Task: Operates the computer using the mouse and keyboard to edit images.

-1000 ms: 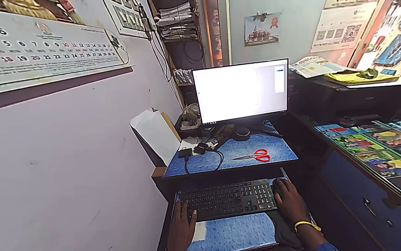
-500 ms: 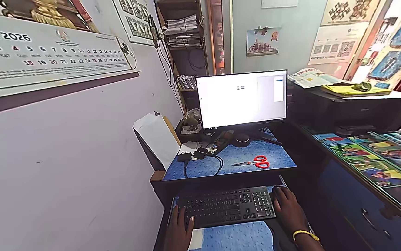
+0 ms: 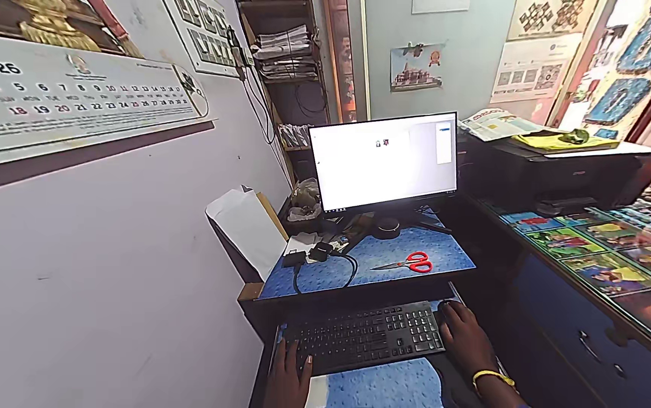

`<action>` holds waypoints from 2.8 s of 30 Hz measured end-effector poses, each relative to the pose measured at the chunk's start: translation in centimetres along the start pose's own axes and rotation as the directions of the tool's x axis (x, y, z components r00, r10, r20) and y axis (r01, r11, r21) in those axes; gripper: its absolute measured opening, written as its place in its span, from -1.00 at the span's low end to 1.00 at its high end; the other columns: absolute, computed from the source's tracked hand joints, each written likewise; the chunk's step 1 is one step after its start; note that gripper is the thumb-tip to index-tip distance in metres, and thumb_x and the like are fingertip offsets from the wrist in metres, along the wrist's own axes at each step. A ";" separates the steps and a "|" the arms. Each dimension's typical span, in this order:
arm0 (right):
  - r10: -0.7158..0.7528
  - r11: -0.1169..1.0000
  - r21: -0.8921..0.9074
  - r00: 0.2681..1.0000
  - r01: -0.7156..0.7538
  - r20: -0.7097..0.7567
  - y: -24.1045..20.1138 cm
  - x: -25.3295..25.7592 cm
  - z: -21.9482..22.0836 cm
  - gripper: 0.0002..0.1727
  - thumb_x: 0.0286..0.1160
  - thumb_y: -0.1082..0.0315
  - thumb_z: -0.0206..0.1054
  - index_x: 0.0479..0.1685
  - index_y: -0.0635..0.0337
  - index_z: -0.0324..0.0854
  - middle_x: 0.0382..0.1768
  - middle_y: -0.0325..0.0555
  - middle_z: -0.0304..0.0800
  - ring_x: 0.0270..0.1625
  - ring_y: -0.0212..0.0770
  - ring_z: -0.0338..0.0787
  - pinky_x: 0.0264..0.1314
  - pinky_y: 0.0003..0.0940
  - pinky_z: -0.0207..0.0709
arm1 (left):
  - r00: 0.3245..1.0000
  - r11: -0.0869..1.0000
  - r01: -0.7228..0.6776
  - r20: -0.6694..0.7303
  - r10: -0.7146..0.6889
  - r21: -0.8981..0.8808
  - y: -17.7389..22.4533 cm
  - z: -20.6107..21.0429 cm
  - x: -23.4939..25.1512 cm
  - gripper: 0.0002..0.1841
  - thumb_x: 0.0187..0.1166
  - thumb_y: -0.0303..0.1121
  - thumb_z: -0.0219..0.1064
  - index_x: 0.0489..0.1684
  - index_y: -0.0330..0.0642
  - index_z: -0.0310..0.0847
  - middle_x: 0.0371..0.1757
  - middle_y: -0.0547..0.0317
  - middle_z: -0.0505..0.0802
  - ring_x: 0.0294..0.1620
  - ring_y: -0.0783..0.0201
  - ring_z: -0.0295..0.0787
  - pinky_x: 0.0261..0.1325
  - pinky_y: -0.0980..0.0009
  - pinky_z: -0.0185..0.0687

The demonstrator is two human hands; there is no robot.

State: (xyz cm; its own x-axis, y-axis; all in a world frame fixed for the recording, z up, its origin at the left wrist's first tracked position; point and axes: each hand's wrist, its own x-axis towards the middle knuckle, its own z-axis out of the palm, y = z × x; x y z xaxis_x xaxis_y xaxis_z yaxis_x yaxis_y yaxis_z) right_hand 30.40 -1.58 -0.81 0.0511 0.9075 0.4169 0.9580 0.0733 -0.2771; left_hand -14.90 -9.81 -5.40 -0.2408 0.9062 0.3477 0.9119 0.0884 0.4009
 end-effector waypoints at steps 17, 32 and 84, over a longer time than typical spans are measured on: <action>0.007 0.999 -0.036 1.000 -0.007 -0.004 -0.4 -0.2 -0.4 -0.36 0.38 0.06 0.16 0.49 0.09 0.62 0.63 -0.08 0.55 0.59 0.08 0.59 0.52 0.10 0.51 | 0.976 0.970 -0.168 -0.106 0.189 0.178 2.2 -0.7 -1.7 -0.36 0.69 0.09 -0.05 0.43 -0.21 0.65 0.70 -0.09 0.51 0.53 -0.20 0.59 0.41 -0.18 0.53; -0.025 0.998 -0.061 0.999 0.027 0.031 -0.2 -0.2 -0.2 -0.32 0.49 0.01 0.09 0.58 0.15 0.54 0.66 -0.03 0.50 0.64 0.04 0.55 0.60 -0.01 0.47 | 0.933 0.952 0.278 0.198 -0.299 0.131 10.3 -1.3 2.3 0.05 0.30 0.61 0.12 0.84 0.24 0.16 0.95 0.01 -0.10 0.89 -0.32 -0.14 0.53 -0.64 -0.11; -0.076 0.997 -0.008 0.997 0.076 0.006 0.3 0.0 0.2 -0.48 0.47 0.07 0.14 0.38 -0.06 0.73 0.50 -0.07 0.65 0.55 0.01 0.61 0.58 -0.03 0.49 | 0.999 0.956 0.047 -0.023 -0.042 0.289 8.5 2.3 -1.3 -0.08 0.55 0.48 -0.25 0.75 0.07 0.37 0.85 -0.04 0.28 0.87 -0.24 0.02 0.64 -0.58 -0.32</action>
State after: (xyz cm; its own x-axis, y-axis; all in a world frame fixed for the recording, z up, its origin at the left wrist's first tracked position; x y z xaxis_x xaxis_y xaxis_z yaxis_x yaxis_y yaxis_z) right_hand 30.64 -1.49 -1.11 -0.0235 0.9017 0.4317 0.9614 0.1387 -0.2375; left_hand -6.13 -9.30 -4.38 -0.2866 0.8917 0.3502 0.9567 0.2468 0.1545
